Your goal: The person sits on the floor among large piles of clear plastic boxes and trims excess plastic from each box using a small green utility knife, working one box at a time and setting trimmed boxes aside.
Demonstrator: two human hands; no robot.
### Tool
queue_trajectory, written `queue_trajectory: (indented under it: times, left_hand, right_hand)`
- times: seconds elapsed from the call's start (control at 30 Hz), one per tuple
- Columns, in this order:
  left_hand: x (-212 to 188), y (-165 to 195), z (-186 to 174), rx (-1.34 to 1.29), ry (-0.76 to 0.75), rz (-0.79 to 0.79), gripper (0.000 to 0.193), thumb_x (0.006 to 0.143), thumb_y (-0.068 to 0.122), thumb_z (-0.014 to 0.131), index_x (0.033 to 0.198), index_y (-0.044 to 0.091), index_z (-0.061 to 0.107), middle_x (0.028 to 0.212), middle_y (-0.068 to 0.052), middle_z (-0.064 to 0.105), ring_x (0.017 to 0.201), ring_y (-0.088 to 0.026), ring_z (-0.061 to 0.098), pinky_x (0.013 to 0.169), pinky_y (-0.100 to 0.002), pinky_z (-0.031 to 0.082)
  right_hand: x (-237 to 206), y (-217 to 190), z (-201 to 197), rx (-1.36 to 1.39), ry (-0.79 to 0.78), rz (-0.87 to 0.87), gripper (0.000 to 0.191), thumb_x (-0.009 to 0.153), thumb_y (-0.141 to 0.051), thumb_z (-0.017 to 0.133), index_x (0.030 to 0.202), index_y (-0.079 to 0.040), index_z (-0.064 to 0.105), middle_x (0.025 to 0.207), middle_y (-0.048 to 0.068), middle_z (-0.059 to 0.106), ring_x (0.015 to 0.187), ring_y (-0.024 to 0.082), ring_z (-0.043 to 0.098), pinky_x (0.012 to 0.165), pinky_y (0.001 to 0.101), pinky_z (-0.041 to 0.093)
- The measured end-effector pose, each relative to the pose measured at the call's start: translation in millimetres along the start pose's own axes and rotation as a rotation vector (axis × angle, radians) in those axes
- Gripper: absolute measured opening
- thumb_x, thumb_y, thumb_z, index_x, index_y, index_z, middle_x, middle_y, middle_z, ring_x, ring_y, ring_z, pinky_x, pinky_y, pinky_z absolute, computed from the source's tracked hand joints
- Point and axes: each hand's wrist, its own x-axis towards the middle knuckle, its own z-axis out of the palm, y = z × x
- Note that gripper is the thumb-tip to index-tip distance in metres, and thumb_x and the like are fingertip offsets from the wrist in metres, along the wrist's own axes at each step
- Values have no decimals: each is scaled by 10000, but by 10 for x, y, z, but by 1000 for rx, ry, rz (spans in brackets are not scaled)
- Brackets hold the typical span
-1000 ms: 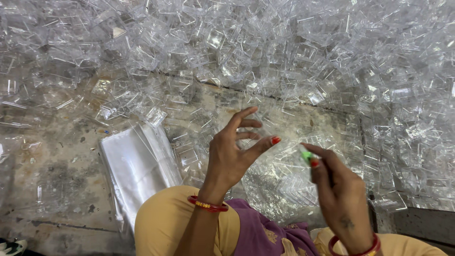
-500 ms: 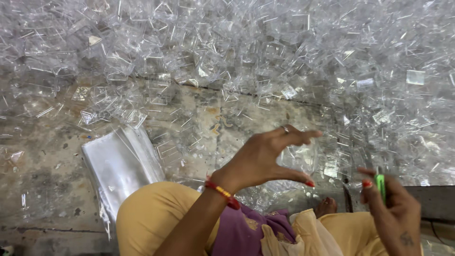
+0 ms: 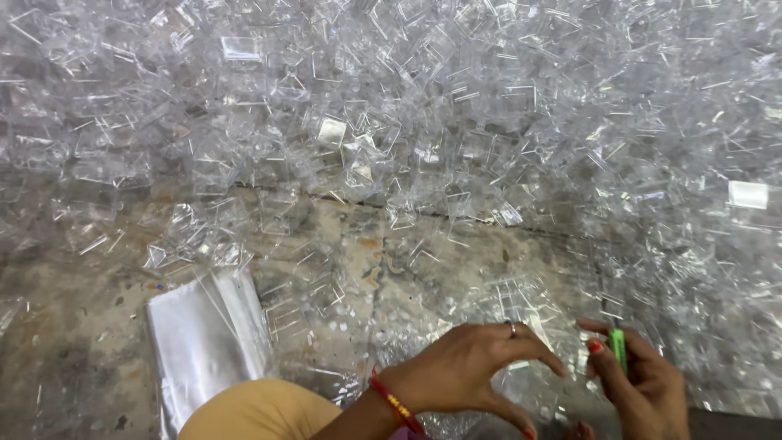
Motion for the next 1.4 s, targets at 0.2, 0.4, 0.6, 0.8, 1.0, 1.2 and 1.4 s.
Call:
queue_trajectory:
  times: [0.2, 0.4, 0.6, 0.8, 1.0, 1.2, 1.4]
  left_hand:
    - [22, -271, 26, 0, -168, -214, 970, 721, 524, 827, 1585, 230, 497, 1274, -90, 710, 1147, -295, 689, 1049, -473, 513]
    - [-83, -337, -127, -83, -49, -189, 1120, 705, 499, 848, 1684, 207, 389, 1387, -219, 648, 1273, -401, 630, 1091, -500, 477]
    - [-105, -357, -331, -256, -34, -308, 971, 738, 516, 793, 1618, 250, 482, 1289, -170, 681, 1033, -335, 682, 1009, -425, 542]
    - [10, -499, -509, -64, 509, -463, 611, 801, 379, 833, 1334, 131, 665, 1241, -98, 748, 1159, -248, 733, 1010, -388, 568]
    - [11, -627, -644, 196, 644, -460, 635, 792, 185, 846, 1358, 55, 590, 1387, -176, 586, 1255, -355, 588, 1010, -459, 481]
    - [143, -734, -408, -550, 648, -517, 422, 920, 68, 683, 1340, 92, 650, 1354, -110, 696, 1085, -187, 748, 851, -295, 643]
    - [131, -813, -363, -850, 794, -596, 341, 918, 39, 719, 1252, -29, 714, 1187, -166, 772, 988, -205, 775, 798, -322, 647]
  right_hand:
    - [575, -413, 744, -26, -231, -138, 349, 957, -246, 665, 1218, -29, 748, 766, 29, 632, 667, 80, 540, 559, 256, 445]
    - [1116, -542, 1687, -502, -310, -480, 600, 728, -437, 829, 1164, -50, 687, 1129, 59, 710, 784, 232, 751, 664, 355, 604]
    - [1265, -532, 2049, -648, -473, -703, 576, 795, -396, 786, 1284, -149, 608, 1165, 107, 706, 900, 310, 746, 715, 440, 577]
    - [1346, -420, 1855, -823, -443, -573, 249, 870, -269, 700, 1092, -178, 634, 966, 57, 781, 895, 285, 754, 741, 434, 574]
    - [1421, -598, 1457, -441, -268, -511, 204, 861, -156, 738, 1049, -93, 687, 930, 27, 808, 855, 175, 794, 745, 329, 618]
    - [1001, -810, 917, -73, -103, -357, 165, 903, -54, 705, 1049, 22, 725, 880, 53, 795, 782, 78, 726, 644, 228, 543]
    - [667, -871, 945, -95, 52, -381, 147, 910, -60, 749, 1035, 12, 775, 807, 48, 753, 575, -12, 476, 491, 186, 348]
